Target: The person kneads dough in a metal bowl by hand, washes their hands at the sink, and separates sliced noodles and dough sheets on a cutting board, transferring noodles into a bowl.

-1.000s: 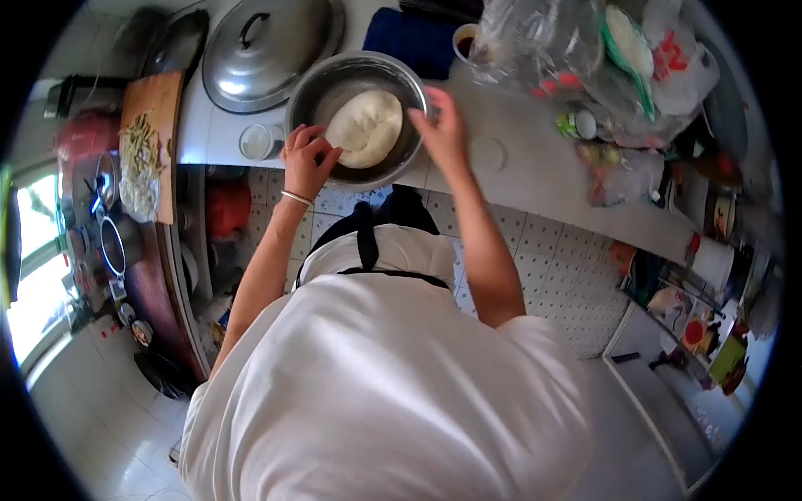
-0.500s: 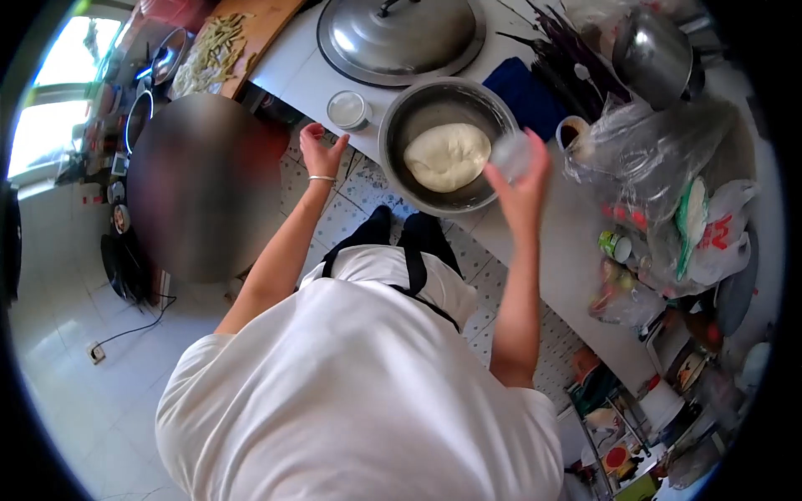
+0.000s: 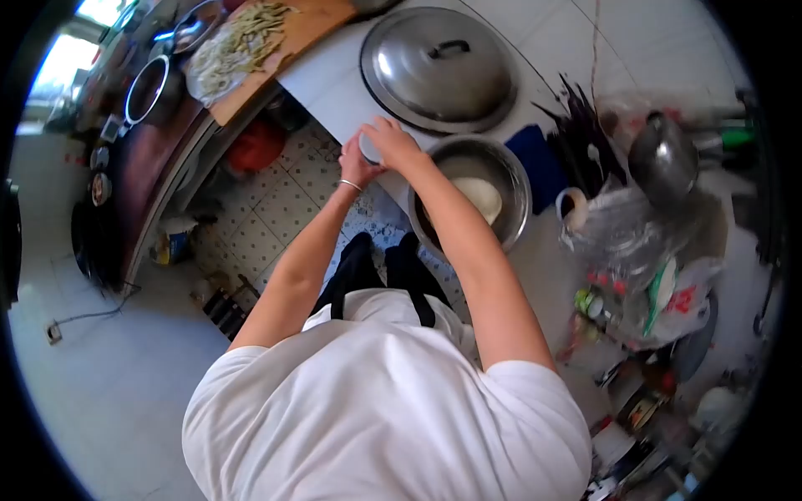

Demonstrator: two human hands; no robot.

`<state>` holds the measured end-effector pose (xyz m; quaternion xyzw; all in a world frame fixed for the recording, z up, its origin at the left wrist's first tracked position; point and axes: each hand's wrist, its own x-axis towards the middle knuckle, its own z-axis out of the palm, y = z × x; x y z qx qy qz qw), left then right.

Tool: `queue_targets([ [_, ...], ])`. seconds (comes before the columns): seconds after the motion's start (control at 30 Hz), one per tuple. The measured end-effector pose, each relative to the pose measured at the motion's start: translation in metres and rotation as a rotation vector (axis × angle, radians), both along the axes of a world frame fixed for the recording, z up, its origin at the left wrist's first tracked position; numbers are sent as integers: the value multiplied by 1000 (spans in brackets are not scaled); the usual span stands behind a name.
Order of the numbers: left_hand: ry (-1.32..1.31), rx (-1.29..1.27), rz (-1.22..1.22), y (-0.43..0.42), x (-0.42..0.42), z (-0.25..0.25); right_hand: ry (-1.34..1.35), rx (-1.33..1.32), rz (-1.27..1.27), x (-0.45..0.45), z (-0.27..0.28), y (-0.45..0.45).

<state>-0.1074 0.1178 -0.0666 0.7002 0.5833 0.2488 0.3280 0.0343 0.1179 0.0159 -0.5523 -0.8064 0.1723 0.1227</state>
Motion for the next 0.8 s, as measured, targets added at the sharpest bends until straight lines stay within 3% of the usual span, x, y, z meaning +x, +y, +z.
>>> queue_targets([
  [0.17,-201,74,-35,0,2,-13,67,-157,-10,8,6,10],
  [0.3,-421,121,-95,-7,-9,32,1,-324,-179,-9,64,10],
  [0.37,-466,95,-130,-11,-13,56,-219,-560,-402,-22,101,13],
  [0.47,-566,37,17,-17,-22,93,-280,-638,-325,-30,141,16],
  [0.5,-567,47,29,-18,-27,101,-283,-629,-312,-26,142,13],
  [0.57,-570,79,-98,-15,-45,114,29,-108,168,-17,141,9],
  [0.6,-557,123,-135,-17,-53,122,102,-37,338,-20,142,11],
  [0.7,-515,170,-191,-24,-84,142,68,20,485,-42,155,2],
  [0.8,-475,214,-82,-29,-110,158,121,147,431,-82,149,3],
])
